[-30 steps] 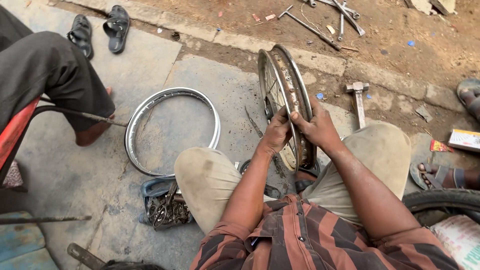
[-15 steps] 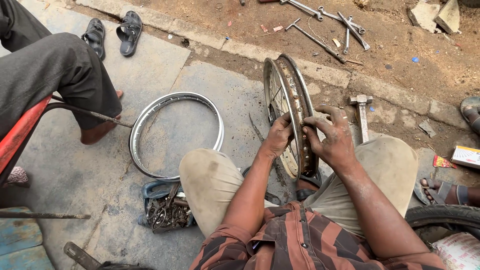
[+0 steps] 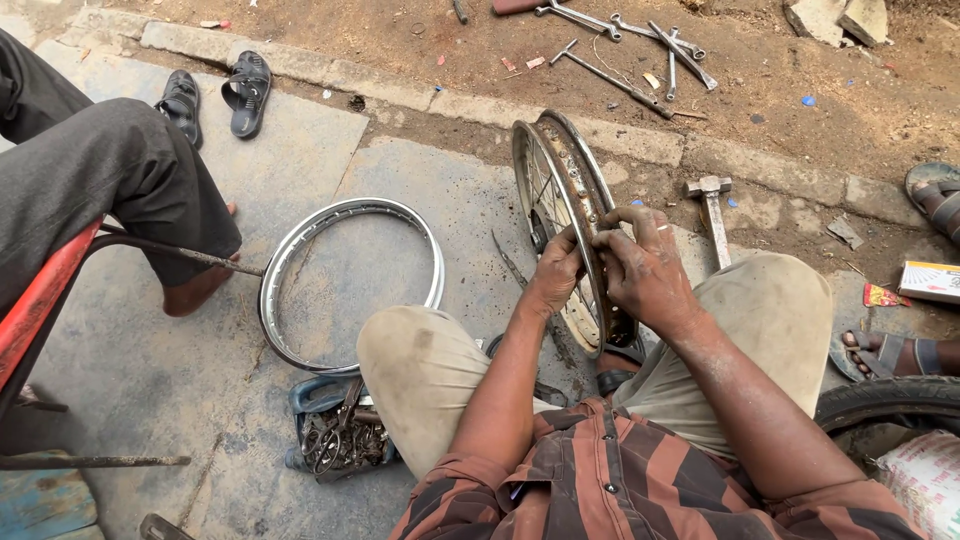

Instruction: The person sits on the ground and uses a screwdriver to pry and remove a metal rim strip from a bicycle wheel. They rotate the wheel to access different sections and use a hammer to tap the strip loose before pulling it out.

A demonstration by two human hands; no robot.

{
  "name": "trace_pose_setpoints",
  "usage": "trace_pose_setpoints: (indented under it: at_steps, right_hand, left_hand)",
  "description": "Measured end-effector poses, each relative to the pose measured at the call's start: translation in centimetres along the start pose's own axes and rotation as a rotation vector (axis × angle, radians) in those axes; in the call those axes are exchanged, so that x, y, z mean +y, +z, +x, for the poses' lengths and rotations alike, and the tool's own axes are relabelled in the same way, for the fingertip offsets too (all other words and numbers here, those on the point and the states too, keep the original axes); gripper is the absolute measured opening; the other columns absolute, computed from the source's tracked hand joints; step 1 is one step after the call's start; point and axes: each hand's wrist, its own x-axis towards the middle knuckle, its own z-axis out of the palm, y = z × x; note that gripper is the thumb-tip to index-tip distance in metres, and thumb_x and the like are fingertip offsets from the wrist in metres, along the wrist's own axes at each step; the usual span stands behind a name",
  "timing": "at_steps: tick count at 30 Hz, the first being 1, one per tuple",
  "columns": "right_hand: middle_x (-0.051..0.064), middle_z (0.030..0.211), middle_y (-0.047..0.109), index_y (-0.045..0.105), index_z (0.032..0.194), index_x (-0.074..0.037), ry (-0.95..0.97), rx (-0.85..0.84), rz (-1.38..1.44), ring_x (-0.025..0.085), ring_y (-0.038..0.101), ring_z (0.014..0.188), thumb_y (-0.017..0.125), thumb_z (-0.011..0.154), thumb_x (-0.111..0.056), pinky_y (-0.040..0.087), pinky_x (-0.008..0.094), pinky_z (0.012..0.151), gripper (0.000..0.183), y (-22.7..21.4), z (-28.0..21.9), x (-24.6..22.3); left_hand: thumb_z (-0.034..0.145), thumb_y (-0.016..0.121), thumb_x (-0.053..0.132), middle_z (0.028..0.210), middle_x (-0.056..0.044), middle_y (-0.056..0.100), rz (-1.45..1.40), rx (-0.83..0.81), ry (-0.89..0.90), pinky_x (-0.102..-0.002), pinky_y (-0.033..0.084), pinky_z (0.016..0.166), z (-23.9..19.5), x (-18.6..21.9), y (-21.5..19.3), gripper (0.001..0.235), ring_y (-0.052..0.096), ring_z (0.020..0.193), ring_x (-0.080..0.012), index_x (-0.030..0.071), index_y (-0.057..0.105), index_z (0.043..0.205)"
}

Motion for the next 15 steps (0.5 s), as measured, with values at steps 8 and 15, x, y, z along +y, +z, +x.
trace_pose_setpoints:
  at_steps: [8, 15]
  right_hand:
    - [0.011, 0.154, 0.048, 0.04, 0.158, -0.015, -0.235, -0.743, 0.404, 0.034, 0.049, 0.142, 0.082, 0.081, -0.049, 0.037, 0.059, 0.117, 0.094, -8.8, 1.4, -2.3]
    - [0.022, 0.166, 0.033, 0.023, 0.165, -0.006, 0.111, -0.01, 1.199, 0.033, 0.045, 0.143, 0.059, 0.089, -0.085, 0.048, 0.057, 0.118, 0.115, -13.5, 9.0, -0.4]
  left_hand:
    - [0.109, 0.058, 0.016, 0.143, 0.009, 0.051, 0.361, 0.156, -0.138, -0.032, 0.046, 0.112, -0.2, 0.0, -1.1, 0.035, 0.052, 0.129, -0.0079, 0.006, 0.064, 0.142]
    - [0.104, 0.056, 0.011, 0.117, -0.006, 0.069, 0.144, 0.053, -0.086, -0.032, 0.052, 0.097, -0.2, 0.5, -0.1, 0.032, 0.064, 0.107, -0.0165, 0.003, 0.062, 0.135]
